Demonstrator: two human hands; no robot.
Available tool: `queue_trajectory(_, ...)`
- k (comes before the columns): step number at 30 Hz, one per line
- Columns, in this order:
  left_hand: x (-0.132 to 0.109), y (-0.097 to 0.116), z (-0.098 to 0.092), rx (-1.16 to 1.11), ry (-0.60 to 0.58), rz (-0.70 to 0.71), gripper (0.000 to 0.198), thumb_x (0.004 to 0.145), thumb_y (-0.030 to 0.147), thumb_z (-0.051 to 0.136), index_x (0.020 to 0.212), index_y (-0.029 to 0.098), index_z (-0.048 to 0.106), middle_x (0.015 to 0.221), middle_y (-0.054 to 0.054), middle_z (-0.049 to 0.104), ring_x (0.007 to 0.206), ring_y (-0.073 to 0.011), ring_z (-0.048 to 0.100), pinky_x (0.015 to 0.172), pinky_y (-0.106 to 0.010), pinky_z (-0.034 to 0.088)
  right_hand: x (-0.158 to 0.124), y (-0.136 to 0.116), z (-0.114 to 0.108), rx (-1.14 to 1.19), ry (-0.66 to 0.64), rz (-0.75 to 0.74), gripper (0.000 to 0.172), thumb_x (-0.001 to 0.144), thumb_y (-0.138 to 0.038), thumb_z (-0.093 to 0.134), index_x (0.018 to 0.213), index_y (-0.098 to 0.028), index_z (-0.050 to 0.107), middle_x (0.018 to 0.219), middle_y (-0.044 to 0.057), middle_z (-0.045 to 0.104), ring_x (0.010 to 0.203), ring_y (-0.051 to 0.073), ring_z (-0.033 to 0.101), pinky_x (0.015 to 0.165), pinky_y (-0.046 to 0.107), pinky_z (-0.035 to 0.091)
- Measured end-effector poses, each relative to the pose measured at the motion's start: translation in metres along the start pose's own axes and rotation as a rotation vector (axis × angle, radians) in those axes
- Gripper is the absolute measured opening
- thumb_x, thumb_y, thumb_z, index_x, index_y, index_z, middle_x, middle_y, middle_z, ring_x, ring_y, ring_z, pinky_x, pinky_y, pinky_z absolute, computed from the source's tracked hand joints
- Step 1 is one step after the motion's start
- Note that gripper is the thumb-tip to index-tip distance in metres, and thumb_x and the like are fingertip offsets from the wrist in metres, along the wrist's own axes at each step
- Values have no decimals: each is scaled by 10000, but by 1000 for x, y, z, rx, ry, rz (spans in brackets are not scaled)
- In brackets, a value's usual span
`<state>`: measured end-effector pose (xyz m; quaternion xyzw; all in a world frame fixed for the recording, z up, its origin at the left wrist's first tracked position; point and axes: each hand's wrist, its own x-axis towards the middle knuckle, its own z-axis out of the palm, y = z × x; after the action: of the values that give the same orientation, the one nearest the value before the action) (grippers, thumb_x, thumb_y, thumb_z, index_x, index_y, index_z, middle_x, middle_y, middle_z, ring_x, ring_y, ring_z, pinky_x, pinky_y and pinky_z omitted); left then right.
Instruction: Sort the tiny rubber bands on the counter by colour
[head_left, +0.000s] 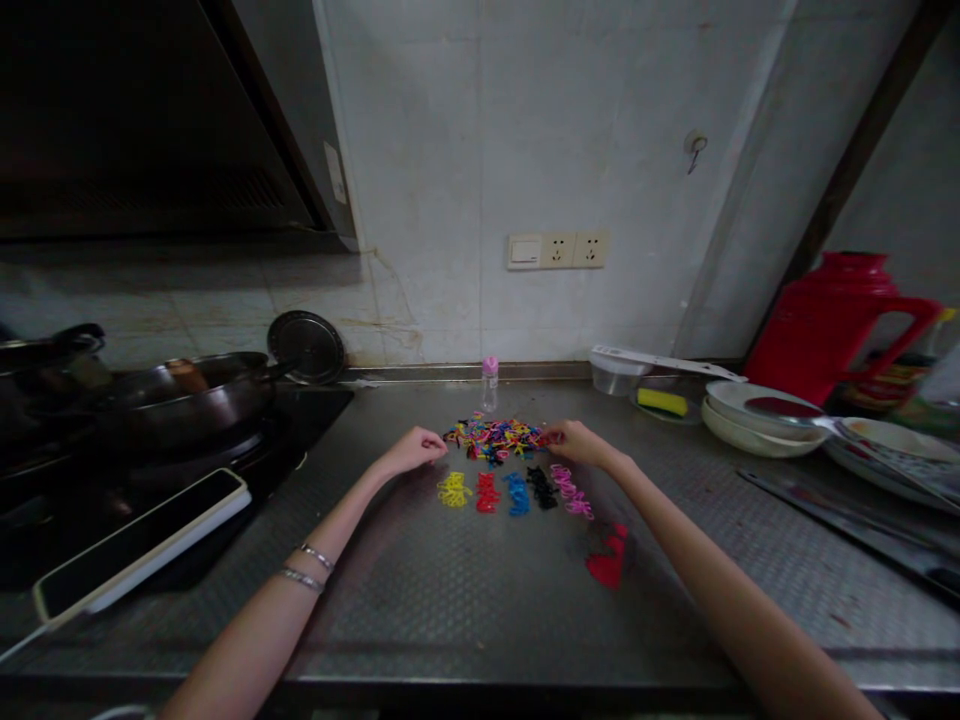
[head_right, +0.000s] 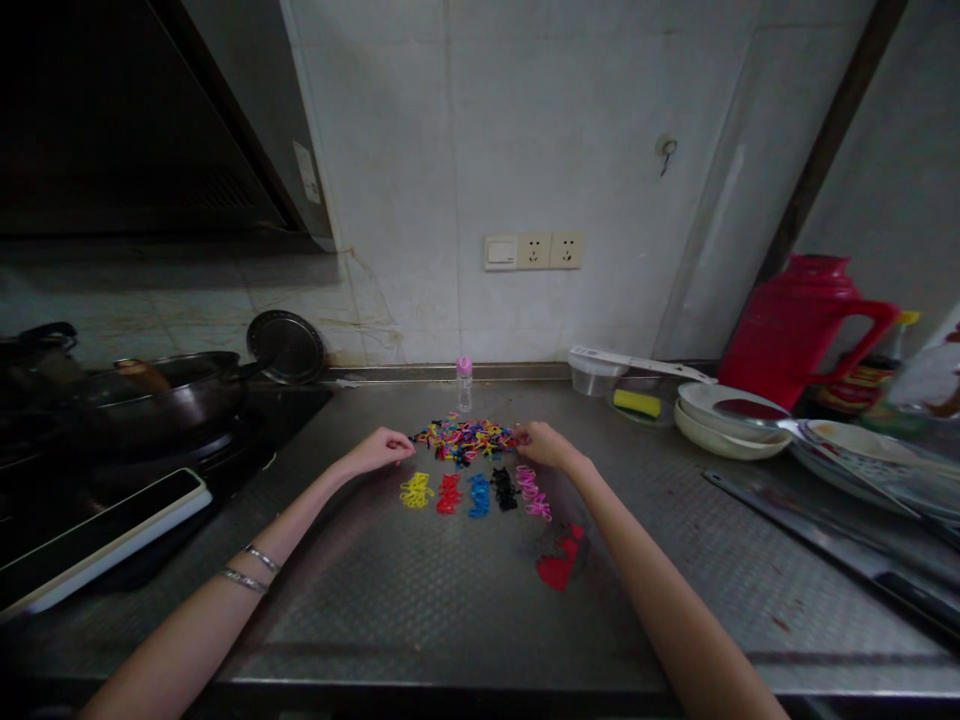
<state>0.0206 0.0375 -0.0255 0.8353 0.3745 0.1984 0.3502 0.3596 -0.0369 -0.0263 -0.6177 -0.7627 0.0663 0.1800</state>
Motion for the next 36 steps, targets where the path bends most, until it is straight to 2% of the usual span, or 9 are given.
queue_trajectory(4, -1, 1, 0, 7, 7, -14, 277, 686, 314, 531, 791, 92, 659, 583, -28, 600, 509, -101, 486, 494, -196, 340, 4, 5, 4, 54, 14, 22, 270, 659, -167, 518, 866, -178, 691, 736, 26, 665, 652, 137, 560, 593, 198, 390)
queue_trajectory(14, -1, 2, 2, 3, -8, -11, 275, 688, 307, 522, 783, 89, 661, 628, -42, 620, 541, -110, 515, 529, -204, 366, -2, 11, 5, 182, 114, 38, 273, 663, -210, 504, 852, -132, 685, 692, 24, 651, 626, 133, 546, 574, 205, 390)
queue_trajectory(18, -2, 3, 2, 3, -6, -3, 267, 691, 301, 520, 778, 91, 659, 613, -35, 612, 536, -105, 507, 530, -202, 363, -3, 13, 1, 194, 129, 47, 276, 678, -234, 506, 859, -129, 686, 721, 30, 665, 649, 142, 560, 591, 211, 401)
queue_trajectory(23, -1, 2, 4, -6, 1, -5, 262, 692, 305, 525, 774, 94, 658, 603, -32, 606, 525, -104, 501, 515, -200, 354, -4, 15, 1, 316, 121, 58, 270, 684, -242, 523, 872, -125, 675, 748, 44, 683, 680, 160, 593, 629, 227, 436)
queue_trajectory(30, -5, 13, 7, -9, 2, -28, 247, 697, 305, 536, 757, 101, 661, 577, -23, 598, 507, -100, 488, 511, -200, 353, -3, 16, 3, 383, 181, 67, 291, 695, -207, 484, 891, -110, 676, 809, 67, 686, 724, 174, 602, 657, 238, 443)
queue_trajectory(36, -5, 15, 8, -20, 2, -36, 235, 695, 295, 540, 751, 100, 659, 572, -19, 595, 506, -96, 484, 507, -196, 353, -4, 15, 7, 347, 157, 105, 300, 687, -212, 472, 883, -115, 677, 732, 48, 668, 573, 129, 553, 536, 215, 416)
